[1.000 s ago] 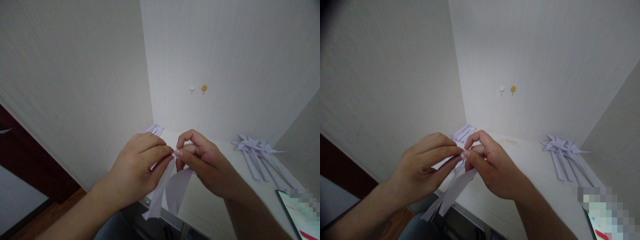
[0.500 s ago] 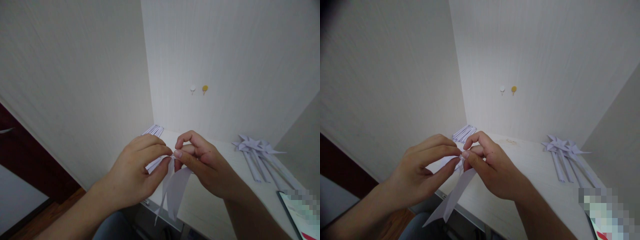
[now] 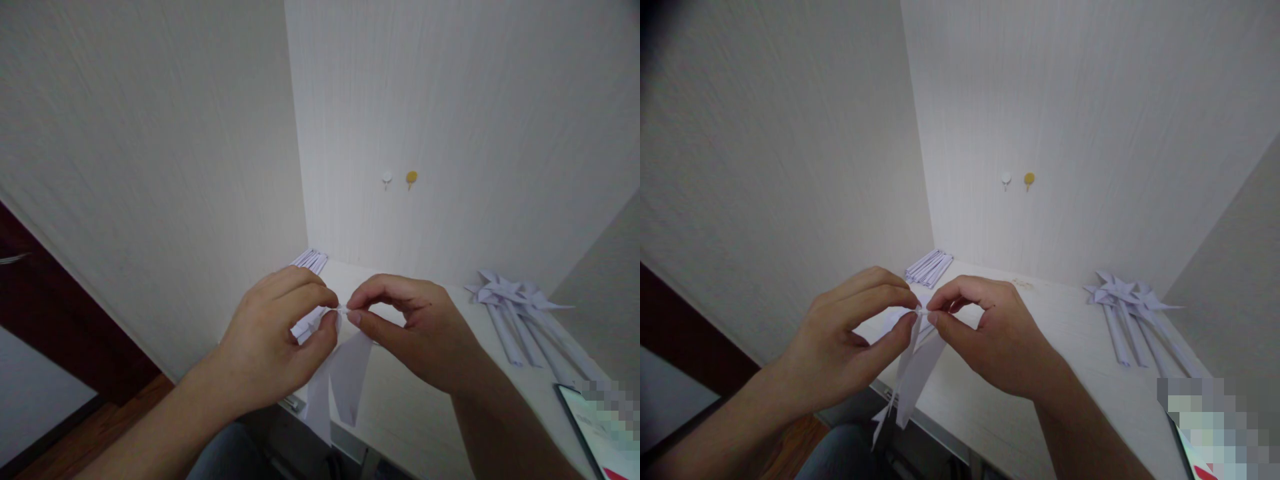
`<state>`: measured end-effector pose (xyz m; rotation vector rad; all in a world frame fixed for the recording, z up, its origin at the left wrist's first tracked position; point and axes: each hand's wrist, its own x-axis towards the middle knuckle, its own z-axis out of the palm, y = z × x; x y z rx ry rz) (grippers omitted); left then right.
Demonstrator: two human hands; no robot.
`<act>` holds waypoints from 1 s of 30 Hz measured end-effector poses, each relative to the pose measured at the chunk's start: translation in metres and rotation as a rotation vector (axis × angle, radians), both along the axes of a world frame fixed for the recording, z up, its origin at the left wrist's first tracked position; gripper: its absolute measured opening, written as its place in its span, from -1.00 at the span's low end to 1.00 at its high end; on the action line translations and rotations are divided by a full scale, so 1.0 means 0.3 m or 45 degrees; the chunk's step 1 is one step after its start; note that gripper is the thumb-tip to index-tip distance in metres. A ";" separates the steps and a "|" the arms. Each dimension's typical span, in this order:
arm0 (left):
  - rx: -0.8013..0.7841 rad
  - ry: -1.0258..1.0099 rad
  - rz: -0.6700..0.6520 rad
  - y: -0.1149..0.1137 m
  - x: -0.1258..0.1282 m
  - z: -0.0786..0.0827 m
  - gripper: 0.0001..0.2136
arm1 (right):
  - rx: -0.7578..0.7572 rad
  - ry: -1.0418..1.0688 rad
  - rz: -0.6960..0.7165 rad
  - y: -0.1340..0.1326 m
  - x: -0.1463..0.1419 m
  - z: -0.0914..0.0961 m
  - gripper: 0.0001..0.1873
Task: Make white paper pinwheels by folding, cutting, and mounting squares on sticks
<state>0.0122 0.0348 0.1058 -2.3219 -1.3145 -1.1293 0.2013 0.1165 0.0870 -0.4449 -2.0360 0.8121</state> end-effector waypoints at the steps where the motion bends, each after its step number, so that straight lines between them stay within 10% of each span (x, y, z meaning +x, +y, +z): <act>1: -0.001 -0.005 -0.005 0.000 0.001 0.000 -0.89 | -0.001 0.004 -0.009 0.000 -0.001 -0.002 -0.93; 13: -0.004 -0.007 -0.049 0.040 0.013 -0.032 -0.91 | -0.118 -0.008 0.037 0.022 0.007 -0.010 -0.95; 23: -0.118 -0.160 -0.135 0.288 0.119 -0.217 -0.93 | -0.626 0.140 0.122 0.204 0.107 -0.194 -0.81; 30: 0.023 -0.228 -0.255 0.435 0.182 -0.146 -0.95 | -0.591 0.248 -0.032 0.240 0.192 -0.063 -0.67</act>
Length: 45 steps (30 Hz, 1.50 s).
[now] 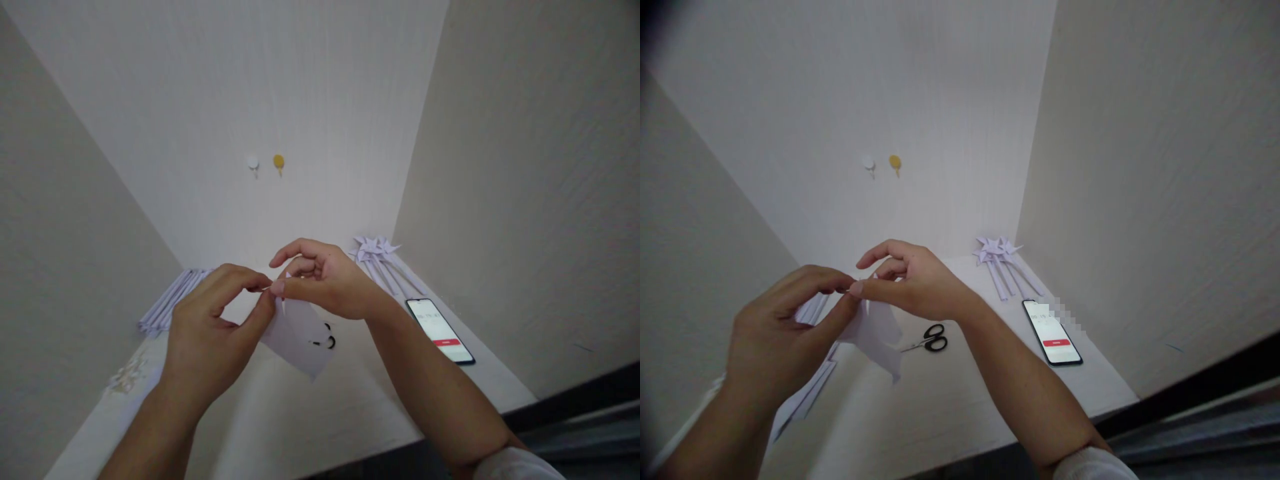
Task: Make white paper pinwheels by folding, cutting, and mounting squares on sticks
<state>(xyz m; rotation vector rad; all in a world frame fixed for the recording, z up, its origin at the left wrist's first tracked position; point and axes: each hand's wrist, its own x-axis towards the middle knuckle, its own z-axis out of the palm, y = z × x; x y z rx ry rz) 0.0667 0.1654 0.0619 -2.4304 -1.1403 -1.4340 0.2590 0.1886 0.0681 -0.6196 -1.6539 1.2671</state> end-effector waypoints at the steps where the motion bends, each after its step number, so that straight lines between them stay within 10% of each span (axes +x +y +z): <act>1: 0.022 -0.010 -0.013 0.015 0.008 0.017 -0.95 | 0.053 -0.015 -0.037 0.001 0.010 0.025 -0.67; 11: 0.095 -0.241 -0.188 0.124 0.041 0.126 -0.85 | 0.125 0.172 -0.372 0.038 0.067 0.120 -0.79; 18: -0.535 -1.011 -0.310 0.263 -0.010 0.071 -0.66 | 0.117 0.429 -0.596 0.128 0.056 0.062 -0.82; 23: -0.900 -1.000 -0.491 0.289 0.004 0.059 -0.71 | 0.132 0.498 -0.720 0.155 0.005 0.044 -0.85; 34: -0.565 -1.025 -0.190 0.246 0.007 0.052 -0.85 | 0.310 0.271 -0.897 0.131 -0.028 0.043 -0.89; 45: -0.660 -0.532 -0.370 0.197 -0.027 0.100 -0.88 | 0.344 0.015 -0.604 0.114 -0.022 0.064 -0.97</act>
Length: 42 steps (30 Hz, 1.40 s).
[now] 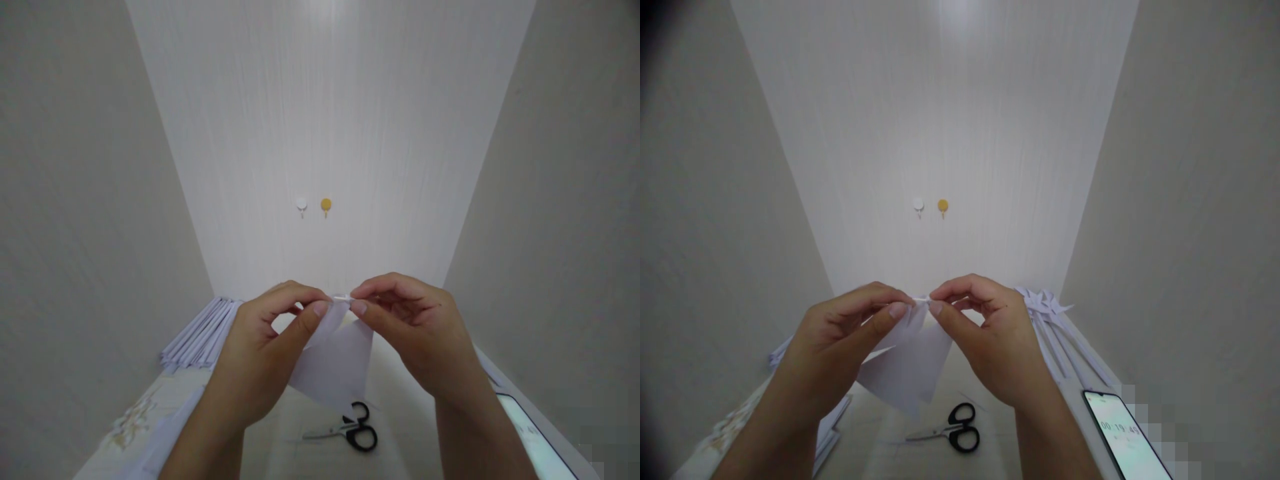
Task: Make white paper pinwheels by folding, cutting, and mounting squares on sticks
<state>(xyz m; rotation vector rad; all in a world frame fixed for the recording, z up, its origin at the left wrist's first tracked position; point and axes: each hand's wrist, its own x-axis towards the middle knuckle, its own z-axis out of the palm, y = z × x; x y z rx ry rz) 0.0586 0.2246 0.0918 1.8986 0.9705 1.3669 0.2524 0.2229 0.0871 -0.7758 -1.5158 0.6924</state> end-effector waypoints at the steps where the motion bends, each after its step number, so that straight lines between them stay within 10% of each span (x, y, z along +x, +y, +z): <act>1: -0.023 -0.002 -0.029 -0.002 -0.001 0.003 -0.87 | -0.006 -0.021 0.007 -0.003 0.002 -0.001 -0.97; 21: -0.313 -0.215 -0.221 -0.054 -0.010 0.040 -0.83 | -0.147 0.128 0.277 -0.020 -0.022 0.004 -0.94; 42: -0.047 -0.342 -0.137 -0.066 -0.004 0.037 -0.96 | -0.185 0.135 0.246 -0.015 -0.012 0.006 -0.92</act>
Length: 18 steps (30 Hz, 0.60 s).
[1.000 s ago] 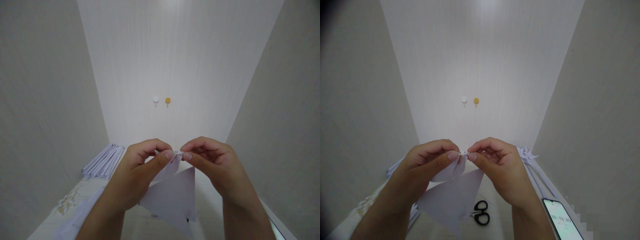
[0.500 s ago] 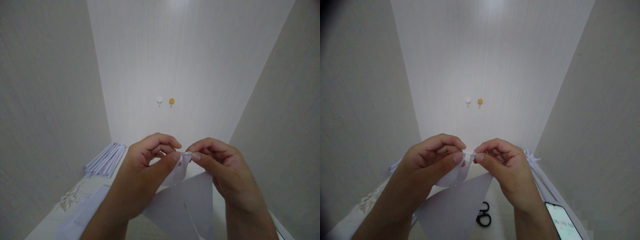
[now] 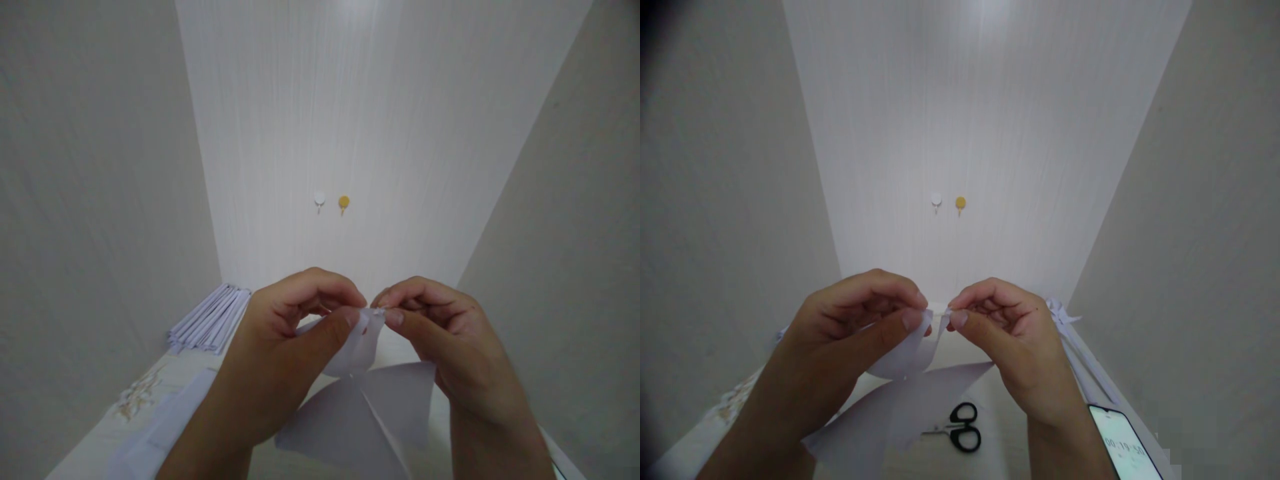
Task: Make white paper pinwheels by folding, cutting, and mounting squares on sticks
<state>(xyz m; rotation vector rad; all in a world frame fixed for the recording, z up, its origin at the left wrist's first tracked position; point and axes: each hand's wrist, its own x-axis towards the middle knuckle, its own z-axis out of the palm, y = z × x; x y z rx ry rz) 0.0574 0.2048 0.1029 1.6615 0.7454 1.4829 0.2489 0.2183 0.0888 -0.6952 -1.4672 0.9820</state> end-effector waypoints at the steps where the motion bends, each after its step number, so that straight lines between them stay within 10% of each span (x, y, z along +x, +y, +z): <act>1: -0.003 -0.002 -0.004 0.000 0.000 0.001 -0.96 | -0.002 0.003 0.006 0.000 0.001 0.000 -0.92; 18: -0.145 -0.036 -0.061 -0.002 0.009 0.009 -0.96 | 0.012 0.028 0.188 0.008 0.016 -0.003 -0.97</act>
